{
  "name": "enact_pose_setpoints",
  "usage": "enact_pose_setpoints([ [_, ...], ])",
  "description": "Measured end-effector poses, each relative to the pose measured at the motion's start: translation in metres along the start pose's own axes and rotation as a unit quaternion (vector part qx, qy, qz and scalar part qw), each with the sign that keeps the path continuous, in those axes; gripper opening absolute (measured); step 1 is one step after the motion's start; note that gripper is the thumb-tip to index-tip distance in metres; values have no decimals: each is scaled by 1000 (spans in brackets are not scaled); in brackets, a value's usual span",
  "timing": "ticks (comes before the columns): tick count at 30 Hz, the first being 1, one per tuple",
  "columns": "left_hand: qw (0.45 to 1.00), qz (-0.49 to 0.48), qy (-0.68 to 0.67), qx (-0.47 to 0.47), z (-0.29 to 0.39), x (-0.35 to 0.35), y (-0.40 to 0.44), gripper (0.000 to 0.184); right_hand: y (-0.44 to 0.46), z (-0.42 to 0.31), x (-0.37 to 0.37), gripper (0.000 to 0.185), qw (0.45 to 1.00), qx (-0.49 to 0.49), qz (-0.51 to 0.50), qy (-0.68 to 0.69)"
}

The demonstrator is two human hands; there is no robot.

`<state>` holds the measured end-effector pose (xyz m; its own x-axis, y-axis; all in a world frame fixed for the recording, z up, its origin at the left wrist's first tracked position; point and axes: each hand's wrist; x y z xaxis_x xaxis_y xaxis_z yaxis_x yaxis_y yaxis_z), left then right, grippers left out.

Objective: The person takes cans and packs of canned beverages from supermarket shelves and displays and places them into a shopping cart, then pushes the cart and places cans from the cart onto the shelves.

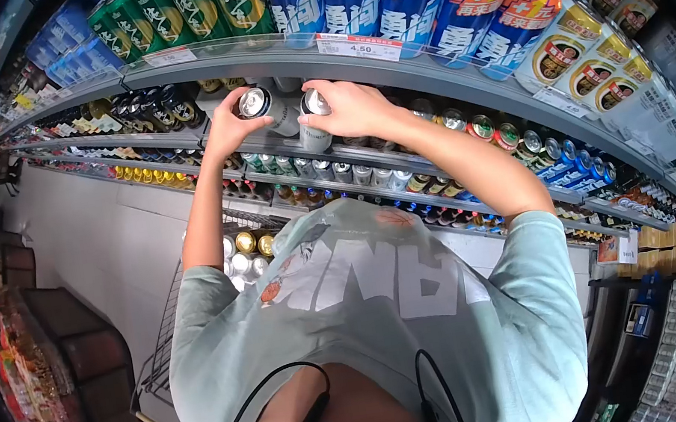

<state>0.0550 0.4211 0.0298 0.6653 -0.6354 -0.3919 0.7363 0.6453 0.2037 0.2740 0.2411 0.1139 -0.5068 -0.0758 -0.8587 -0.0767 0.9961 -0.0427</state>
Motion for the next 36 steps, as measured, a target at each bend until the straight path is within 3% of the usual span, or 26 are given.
enact_pose_setpoints([
  [2,999,-39,37,5,-13,-4,19,73,24,21,10,62,999,-42,18,-7],
  [6,991,-132,-22,26,-35,-2,49,73,43,20,3,54,995,22,-76,53],
  [8,985,-172,-19,8,-43,3,51,75,58,51,24,53,997,-59,-47,13],
  [9,983,-180,-25,-5,-46,6,53,76,68,69,41,48,996,-87,7,17],
  [11,980,-198,-33,-15,-46,12,61,75,84,89,52,50,993,-107,12,53],
  [17,974,-222,-55,-8,-64,27,77,76,99,95,56,54,996,-72,-35,36],
  [22,971,-220,-92,-21,-71,32,73,69,114,121,81,65,978,-176,30,111],
  [25,968,-216,-130,-17,-78,38,65,65,111,121,78,69,980,-189,62,14],
  [27,982,-131,-132,-36,-82,44,60,63,111,118,75,71,988,-152,39,-3],
  [29,987,-117,-106,-24,-85,48,53,56,107,113,75,71,990,-122,43,-56],
  [31,998,17,-37,57,-61,48,45,44,100,109,70,71,988,-92,47,-113],
  [33,981,128,-98,109,-24,45,30,12,88,102,64,69,974,-121,113,-154],
  [34,966,165,-140,142,-15,44,20,4,79,95,58,67,979,-101,80,-158],
  [36,950,200,-128,203,25,34,-6,20,60,79,49,66,985,-94,81,-119],
])
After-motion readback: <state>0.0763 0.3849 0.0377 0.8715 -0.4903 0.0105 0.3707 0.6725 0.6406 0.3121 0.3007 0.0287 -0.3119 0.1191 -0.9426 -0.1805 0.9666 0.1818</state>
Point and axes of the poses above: each hand's wrist, its own y-axis towards the middle knuckle, its own x-axis out of the palm, z = x × y, and after that the axes turned 8 degrees about -z, right-handed
